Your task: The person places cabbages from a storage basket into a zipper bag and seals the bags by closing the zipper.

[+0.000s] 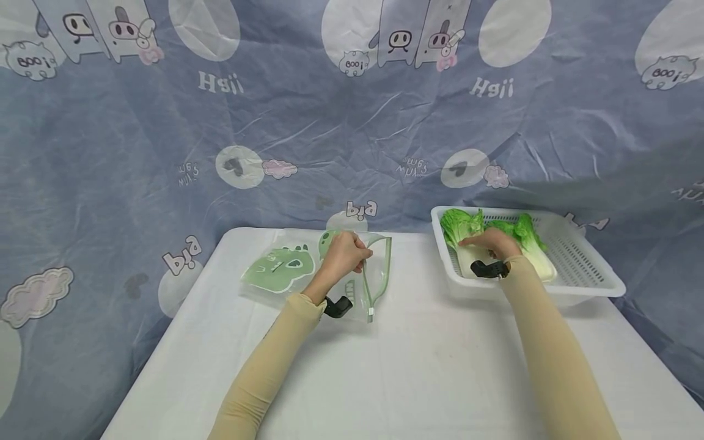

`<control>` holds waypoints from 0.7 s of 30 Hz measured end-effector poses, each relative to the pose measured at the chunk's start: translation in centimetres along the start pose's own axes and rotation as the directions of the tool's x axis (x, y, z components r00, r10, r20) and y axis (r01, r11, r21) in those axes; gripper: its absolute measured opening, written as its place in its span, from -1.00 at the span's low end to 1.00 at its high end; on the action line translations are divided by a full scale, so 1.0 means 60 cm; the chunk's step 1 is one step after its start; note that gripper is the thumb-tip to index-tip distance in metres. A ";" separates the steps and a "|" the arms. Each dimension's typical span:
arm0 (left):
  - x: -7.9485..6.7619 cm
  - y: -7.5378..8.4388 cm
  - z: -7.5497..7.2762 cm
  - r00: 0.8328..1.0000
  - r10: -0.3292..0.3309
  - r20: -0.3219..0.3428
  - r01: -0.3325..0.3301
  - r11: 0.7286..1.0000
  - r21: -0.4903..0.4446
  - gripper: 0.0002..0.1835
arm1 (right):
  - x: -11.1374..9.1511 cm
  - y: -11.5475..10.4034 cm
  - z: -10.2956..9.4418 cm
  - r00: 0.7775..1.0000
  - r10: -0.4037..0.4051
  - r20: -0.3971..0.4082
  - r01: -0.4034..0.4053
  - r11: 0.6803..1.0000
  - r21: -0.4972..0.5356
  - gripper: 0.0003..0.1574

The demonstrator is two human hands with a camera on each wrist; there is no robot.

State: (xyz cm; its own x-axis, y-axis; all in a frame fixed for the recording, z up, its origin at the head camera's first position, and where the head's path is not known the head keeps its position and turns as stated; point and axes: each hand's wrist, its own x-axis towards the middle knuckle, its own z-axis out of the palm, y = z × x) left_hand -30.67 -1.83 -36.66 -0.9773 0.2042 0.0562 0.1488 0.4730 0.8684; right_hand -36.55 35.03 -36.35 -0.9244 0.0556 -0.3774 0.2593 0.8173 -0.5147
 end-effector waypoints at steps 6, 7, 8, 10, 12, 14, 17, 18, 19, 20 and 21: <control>0.000 0.000 0.001 1.000 -0.002 -0.001 0.002 1.000 0.016 -0.86 | 0.008 0.007 0.009 1.000 0.011 -0.005 -0.011 0.997 0.072 -0.38; 0.000 0.000 0.002 1.000 -0.003 -0.002 0.003 1.000 0.019 -0.86 | 0.008 0.007 0.010 1.000 0.008 -0.011 -0.007 0.996 0.085 -0.39; 0.000 0.000 0.002 1.000 -0.003 -0.001 0.003 1.000 0.019 -0.85 | 0.008 0.008 0.011 1.000 0.005 -0.012 -0.004 0.995 0.097 -0.42; 0.000 0.000 0.002 1.000 -0.007 0.003 0.007 1.000 0.016 -0.85 | 0.008 0.008 0.012 1.000 -0.002 -0.014 0.003 0.994 0.110 -0.43; 0.001 0.000 0.002 1.000 -0.011 0.008 0.011 1.000 0.009 -0.86 | 0.006 0.009 0.011 1.000 -0.004 -0.019 0.006 0.993 0.114 -0.43; 0.001 0.000 0.002 1.000 -0.013 0.011 0.013 1.000 0.000 -0.86 | -0.001 0.009 0.009 0.999 -0.012 -0.037 0.016 0.994 0.112 -0.40; 0.001 0.000 0.003 1.000 -0.014 0.005 0.014 1.000 -0.016 -0.87 | -0.015 0.008 0.007 0.995 -0.028 -0.098 0.036 0.996 0.082 -0.40; 0.001 0.000 0.003 1.000 -0.009 -0.001 0.009 1.000 -0.017 -0.87 | -0.020 0.007 0.006 0.992 -0.035 -0.124 0.043 0.997 0.068 -0.42; 0.001 0.000 0.003 1.000 -0.003 -0.008 0.003 1.000 -0.015 -0.87 | -0.026 0.006 0.005 0.988 -0.041 -0.150 0.049 0.997 0.054 -0.41; 0.001 0.000 0.003 1.000 0.003 -0.015 -0.003 1.000 -0.015 -0.86 | -0.031 0.006 0.005 0.984 -0.040 -0.172 0.048 0.998 0.044 -0.37; 0.001 -0.001 0.004 1.000 0.012 -0.023 -0.012 1.000 -0.014 -0.85 | -0.035 0.006 0.005 0.980 -0.041 -0.192 0.049 0.998 0.035 -0.31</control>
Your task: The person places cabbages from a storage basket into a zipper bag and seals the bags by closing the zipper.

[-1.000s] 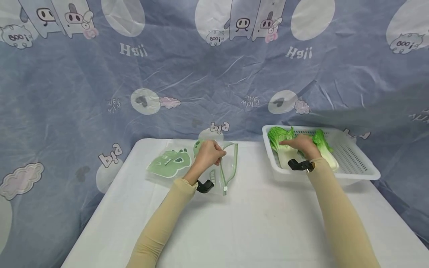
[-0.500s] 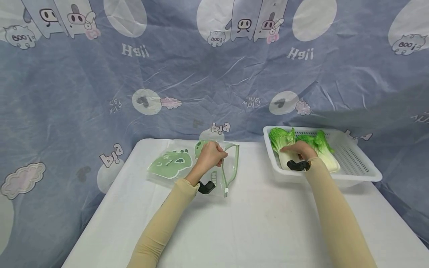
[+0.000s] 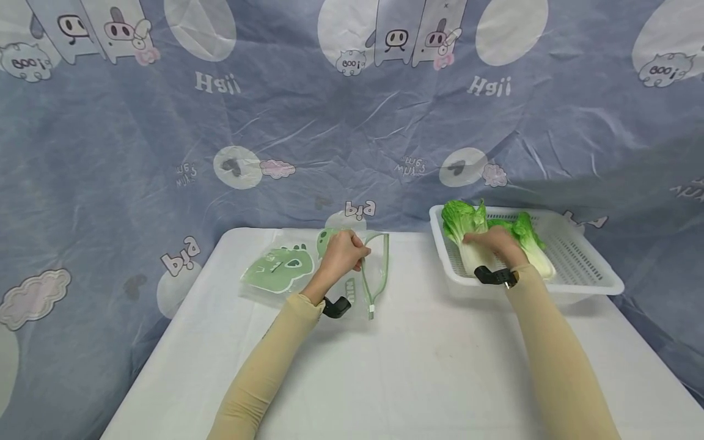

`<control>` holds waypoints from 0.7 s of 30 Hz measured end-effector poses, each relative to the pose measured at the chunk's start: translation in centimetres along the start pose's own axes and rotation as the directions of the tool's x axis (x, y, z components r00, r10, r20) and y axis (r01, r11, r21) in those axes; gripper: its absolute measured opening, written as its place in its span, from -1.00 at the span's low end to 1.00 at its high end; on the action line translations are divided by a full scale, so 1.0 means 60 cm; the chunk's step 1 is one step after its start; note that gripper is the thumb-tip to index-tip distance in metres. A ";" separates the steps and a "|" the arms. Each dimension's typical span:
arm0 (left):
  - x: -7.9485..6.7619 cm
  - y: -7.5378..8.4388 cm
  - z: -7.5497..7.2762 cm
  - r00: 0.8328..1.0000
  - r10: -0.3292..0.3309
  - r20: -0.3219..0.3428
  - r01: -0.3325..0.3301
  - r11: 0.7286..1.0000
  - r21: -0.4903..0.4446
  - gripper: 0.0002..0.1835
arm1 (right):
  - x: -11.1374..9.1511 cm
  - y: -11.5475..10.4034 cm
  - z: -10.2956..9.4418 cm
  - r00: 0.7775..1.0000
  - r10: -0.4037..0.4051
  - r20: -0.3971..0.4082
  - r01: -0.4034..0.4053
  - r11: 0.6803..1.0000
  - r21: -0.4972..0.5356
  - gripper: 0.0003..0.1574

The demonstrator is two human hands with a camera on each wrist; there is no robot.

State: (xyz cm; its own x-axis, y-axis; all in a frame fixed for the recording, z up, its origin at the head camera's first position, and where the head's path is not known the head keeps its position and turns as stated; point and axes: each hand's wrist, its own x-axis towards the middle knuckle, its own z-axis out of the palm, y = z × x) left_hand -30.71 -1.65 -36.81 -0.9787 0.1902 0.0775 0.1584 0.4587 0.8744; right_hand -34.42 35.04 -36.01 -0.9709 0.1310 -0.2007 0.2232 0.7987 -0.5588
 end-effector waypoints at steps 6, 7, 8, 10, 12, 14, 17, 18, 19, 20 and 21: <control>0.002 -0.002 -0.001 0.999 0.033 -0.020 -0.033 0.999 -0.003 -0.82 | -0.014 -0.003 0.008 0.978 0.007 -0.209 0.006 0.998 0.062 0.06; 0.002 -0.001 -0.001 0.999 0.035 -0.021 -0.035 0.999 -0.002 -0.82 | -0.015 -0.004 0.012 0.962 0.005 -0.271 0.021 0.995 0.093 0.06; 0.002 -0.001 -0.001 0.999 0.038 -0.021 -0.038 0.999 -0.001 -0.82 | -0.015 -0.006 0.016 0.944 0.005 -0.331 0.037 0.992 0.121 0.05; 0.003 0.000 -0.001 0.999 0.045 -0.025 -0.045 0.999 0.005 -0.82 | -0.016 -0.012 0.026 0.895 -0.011 -0.445 0.099 0.980 0.174 -0.01; 0.002 0.001 -0.001 0.998 0.052 -0.027 -0.052 0.999 0.005 -0.82 | -0.017 -0.015 0.037 0.844 -0.026 -0.535 0.169 0.961 0.220 -0.05; 0.002 0.001 0.000 0.998 0.057 -0.028 -0.057 0.998 0.003 -0.82 | -0.018 -0.016 0.048 0.806 -0.029 -0.591 0.216 0.944 0.248 -0.05; 0.000 0.003 -0.001 0.998 0.062 -0.027 -0.062 0.998 -0.005 -0.83 | -0.018 -0.016 0.065 0.755 -0.029 -0.655 0.293 0.909 0.297 -0.06; -0.001 0.004 -0.002 0.998 0.063 -0.026 -0.063 0.998 -0.008 -0.84 | -0.018 -0.015 0.069 0.737 -0.032 -0.675 0.319 0.897 0.305 -0.07; -0.002 0.005 -0.003 0.998 0.064 -0.025 -0.064 0.998 -0.012 -0.84 | -0.018 -0.015 0.073 0.722 -0.035 -0.691 0.340 0.888 0.310 -0.07; -0.002 0.006 -0.003 0.998 0.063 -0.023 -0.063 0.998 -0.018 -0.84 | -0.018 -0.014 0.076 0.704 -0.041 -0.709 0.370 0.873 0.318 -0.08; -0.003 0.007 -0.004 0.998 0.065 -0.022 -0.065 0.998 -0.018 -0.84 | -0.018 -0.014 0.078 0.685 -0.050 -0.726 0.398 0.861 0.316 -0.08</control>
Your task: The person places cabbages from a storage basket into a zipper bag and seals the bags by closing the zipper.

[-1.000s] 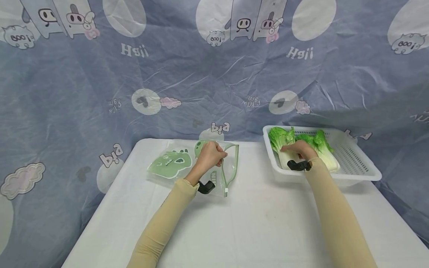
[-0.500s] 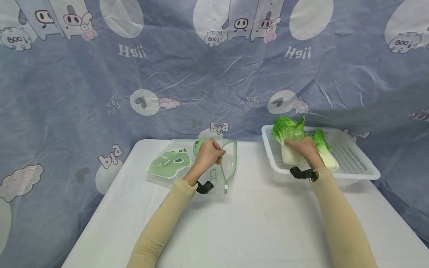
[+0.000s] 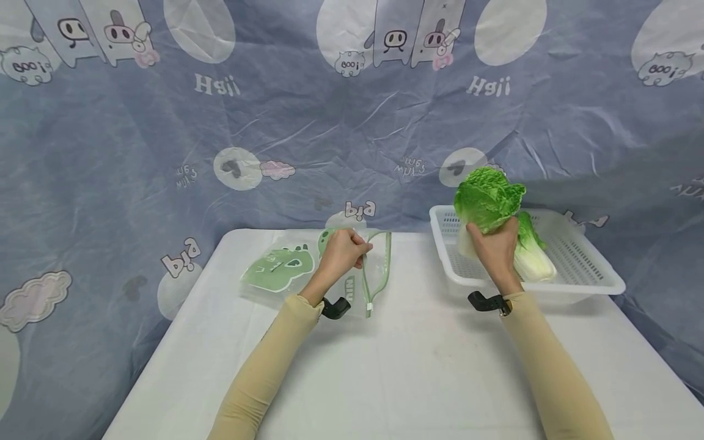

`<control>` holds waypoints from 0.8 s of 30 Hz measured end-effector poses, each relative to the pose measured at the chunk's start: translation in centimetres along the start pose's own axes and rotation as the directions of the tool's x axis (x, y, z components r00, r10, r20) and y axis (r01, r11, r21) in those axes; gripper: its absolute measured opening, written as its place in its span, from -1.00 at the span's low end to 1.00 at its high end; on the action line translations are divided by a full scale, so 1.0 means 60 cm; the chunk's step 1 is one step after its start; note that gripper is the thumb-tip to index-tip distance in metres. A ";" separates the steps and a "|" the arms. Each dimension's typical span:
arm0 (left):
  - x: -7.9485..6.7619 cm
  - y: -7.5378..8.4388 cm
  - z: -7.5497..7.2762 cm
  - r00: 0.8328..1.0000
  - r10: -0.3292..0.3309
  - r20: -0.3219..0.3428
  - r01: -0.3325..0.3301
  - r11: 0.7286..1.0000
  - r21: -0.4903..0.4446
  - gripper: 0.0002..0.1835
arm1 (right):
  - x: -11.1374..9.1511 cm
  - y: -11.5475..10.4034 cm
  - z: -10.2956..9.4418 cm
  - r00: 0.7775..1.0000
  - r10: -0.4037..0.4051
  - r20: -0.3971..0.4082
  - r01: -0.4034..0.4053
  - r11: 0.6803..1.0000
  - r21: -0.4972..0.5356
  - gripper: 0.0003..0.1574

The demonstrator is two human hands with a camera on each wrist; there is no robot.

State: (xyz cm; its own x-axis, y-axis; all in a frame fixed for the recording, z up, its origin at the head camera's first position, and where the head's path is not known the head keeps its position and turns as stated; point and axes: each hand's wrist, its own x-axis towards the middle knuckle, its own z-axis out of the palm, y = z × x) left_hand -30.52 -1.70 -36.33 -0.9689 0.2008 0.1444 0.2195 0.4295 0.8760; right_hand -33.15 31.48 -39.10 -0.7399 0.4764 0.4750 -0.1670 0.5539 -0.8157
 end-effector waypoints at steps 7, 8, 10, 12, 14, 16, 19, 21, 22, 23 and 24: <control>-0.002 0.003 -0.005 0.999 0.037 -0.015 -0.037 0.999 -0.037 -0.86 | -0.017 -0.028 0.003 0.992 -0.107 -0.070 0.119 0.973 0.199 -0.04; -0.003 0.004 -0.006 0.999 0.038 -0.017 -0.039 0.998 -0.046 -0.86 | -0.023 -0.040 0.004 0.991 -0.116 -0.067 0.130 0.958 0.255 -0.05; -0.005 0.006 -0.009 0.999 0.036 -0.019 -0.037 0.998 -0.054 -0.87 | -0.043 -0.073 0.004 0.988 -0.141 -0.060 0.154 0.923 0.354 -0.12; -0.008 0.009 -0.012 0.999 0.034 -0.015 -0.034 0.998 -0.051 -0.87 | -0.066 -0.106 0.004 0.985 -0.169 -0.041 0.170 0.890 0.423 -0.22; -0.011 0.013 -0.013 0.999 0.038 -0.011 -0.039 0.998 -0.044 -0.86 | -0.091 -0.138 0.004 0.983 -0.182 -0.003 0.164 0.876 0.454 -0.34; -0.014 0.018 -0.015 0.999 0.046 -0.008 -0.047 0.998 -0.036 -0.86 | -0.116 -0.162 0.008 0.983 -0.178 0.038 0.143 0.883 0.447 -0.43; -0.018 0.028 -0.017 0.998 0.067 -0.010 -0.068 0.997 -0.024 -0.87 | -0.141 -0.177 0.023 0.975 -0.171 0.139 0.088 0.880 0.467 -0.36; -0.022 0.035 -0.019 0.996 0.088 -0.015 -0.088 0.996 -0.017 -0.89 | -0.153 -0.177 0.039 0.963 -0.183 0.197 0.070 0.878 0.473 -0.24; -0.023 0.038 -0.020 0.995 0.098 -0.017 -0.099 0.995 -0.018 -0.89 | -0.158 -0.176 0.048 0.955 -0.199 0.222 0.070 0.874 0.480 -0.16; -0.025 0.042 -0.023 0.994 0.107 -0.019 -0.107 0.994 -0.023 -0.89 | -0.162 -0.172 0.057 0.944 -0.218 0.246 0.072 0.868 0.491 -0.04; -0.026 0.045 -0.025 0.993 0.114 -0.024 -0.114 0.993 -0.031 -0.89 | -0.165 -0.169 0.066 0.933 -0.244 0.266 0.081 0.861 0.503 0.07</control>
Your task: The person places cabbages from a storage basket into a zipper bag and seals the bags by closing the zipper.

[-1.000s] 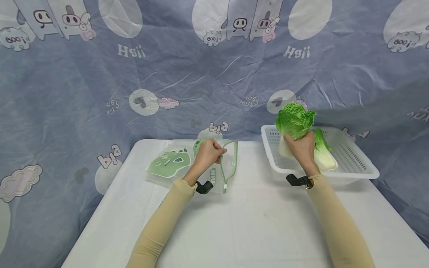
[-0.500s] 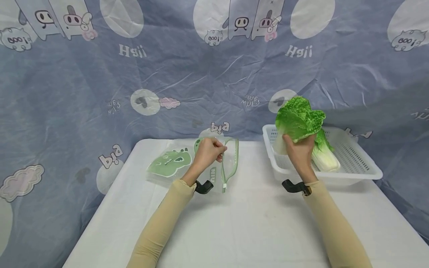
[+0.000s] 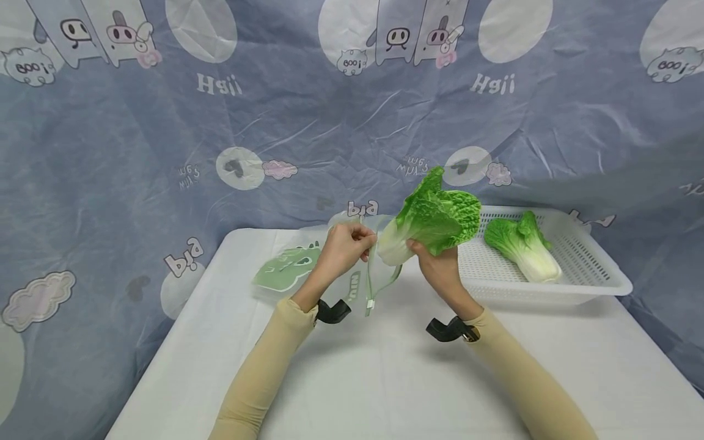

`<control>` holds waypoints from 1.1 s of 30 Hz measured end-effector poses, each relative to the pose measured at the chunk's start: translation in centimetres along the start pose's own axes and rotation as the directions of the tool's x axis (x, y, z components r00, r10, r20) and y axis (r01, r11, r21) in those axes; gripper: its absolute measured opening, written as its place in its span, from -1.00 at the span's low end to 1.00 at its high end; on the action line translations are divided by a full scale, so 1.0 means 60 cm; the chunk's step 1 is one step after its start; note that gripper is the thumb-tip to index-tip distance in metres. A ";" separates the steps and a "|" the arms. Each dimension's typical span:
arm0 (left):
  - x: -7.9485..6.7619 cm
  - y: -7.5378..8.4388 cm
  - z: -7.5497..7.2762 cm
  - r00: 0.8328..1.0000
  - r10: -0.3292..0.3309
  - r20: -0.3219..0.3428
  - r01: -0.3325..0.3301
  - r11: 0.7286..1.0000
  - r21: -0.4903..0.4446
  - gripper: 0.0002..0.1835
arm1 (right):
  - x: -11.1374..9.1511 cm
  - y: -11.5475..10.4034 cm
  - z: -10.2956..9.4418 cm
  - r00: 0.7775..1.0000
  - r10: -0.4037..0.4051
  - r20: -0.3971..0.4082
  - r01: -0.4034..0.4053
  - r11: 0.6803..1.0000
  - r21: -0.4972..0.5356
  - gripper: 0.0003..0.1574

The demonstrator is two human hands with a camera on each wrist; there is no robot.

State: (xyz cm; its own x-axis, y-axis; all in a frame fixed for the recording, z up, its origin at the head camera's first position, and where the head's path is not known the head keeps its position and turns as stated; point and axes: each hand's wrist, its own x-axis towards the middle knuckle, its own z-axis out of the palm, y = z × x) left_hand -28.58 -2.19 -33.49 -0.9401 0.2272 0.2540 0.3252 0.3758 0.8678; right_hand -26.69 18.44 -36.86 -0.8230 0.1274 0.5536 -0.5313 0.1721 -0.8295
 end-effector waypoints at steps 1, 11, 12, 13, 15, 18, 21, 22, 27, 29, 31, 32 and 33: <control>-0.002 0.003 -0.003 1.000 0.009 -0.008 -0.009 1.000 -0.009 -0.89 | -0.002 0.006 0.007 0.999 -0.009 0.032 0.009 1.000 0.008 0.18; -0.015 0.022 -0.032 0.996 0.046 -0.077 -0.048 0.998 -0.034 -0.89 | -0.026 0.023 0.041 0.941 0.029 0.338 0.007 0.994 -0.105 -0.26; -0.015 0.022 -0.032 0.996 0.045 -0.079 -0.047 0.998 -0.032 -0.89 | -0.027 0.026 0.040 0.931 0.038 0.362 0.005 0.993 -0.119 -0.26; -0.015 0.023 -0.033 0.996 0.042 -0.082 -0.045 0.999 -0.029 -0.89 | -0.028 0.028 0.040 0.920 0.059 0.387 -0.005 0.990 -0.138 -0.27; -0.015 0.024 -0.034 0.995 0.036 -0.089 -0.039 0.999 -0.027 -0.90 | -0.028 0.032 0.039 0.891 0.085 0.446 -0.008 0.985 -0.171 -0.25; -0.016 0.026 -0.033 0.995 0.031 -0.091 -0.033 0.999 -0.020 -0.92 | -0.029 0.040 0.036 0.842 0.117 0.526 -0.009 0.979 -0.202 -0.25; -0.017 0.024 -0.031 0.997 0.038 -0.072 -0.038 0.999 0.009 -0.92 | -0.029 0.050 0.035 0.809 0.129 0.574 0.020 0.969 -0.246 -0.25; -0.017 0.023 -0.030 0.997 0.039 -0.063 -0.038 0.999 0.018 -0.91 | -0.029 0.052 0.034 0.800 0.139 0.583 0.024 0.965 -0.262 -0.24; -0.016 0.017 -0.026 0.998 0.035 -0.052 -0.032 0.998 0.056 -0.89 | -0.028 0.046 0.028 0.733 0.174 0.658 0.049 0.951 -0.306 -0.20; -0.015 0.015 -0.027 0.998 0.033 -0.060 -0.030 0.998 0.056 -0.90 | -0.025 0.031 0.021 0.708 0.190 0.680 0.065 0.941 -0.332 -0.17; -0.014 0.015 -0.029 0.997 0.034 -0.066 -0.031 0.998 0.052 -0.91 | -0.022 0.012 0.011 0.681 0.219 0.699 0.087 0.923 -0.374 -0.13; -0.014 0.016 -0.030 0.997 0.036 -0.067 -0.032 0.998 0.048 -0.91 | -0.020 0.002 0.005 0.667 0.239 0.706 0.097 0.912 -0.399 -0.12; -0.014 0.017 -0.030 0.997 0.037 -0.066 -0.034 0.998 0.046 -0.91 | -0.018 -0.009 -0.002 0.646 0.266 0.716 0.099 0.900 -0.424 -0.12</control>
State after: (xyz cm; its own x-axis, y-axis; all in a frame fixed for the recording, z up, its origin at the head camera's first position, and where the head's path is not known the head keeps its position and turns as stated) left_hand -27.64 -3.64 -32.03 -0.9320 0.1816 0.3138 0.3617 0.4087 0.8379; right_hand -25.48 18.33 -37.00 -0.8166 -0.5710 0.0843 -0.4747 0.5814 -0.6607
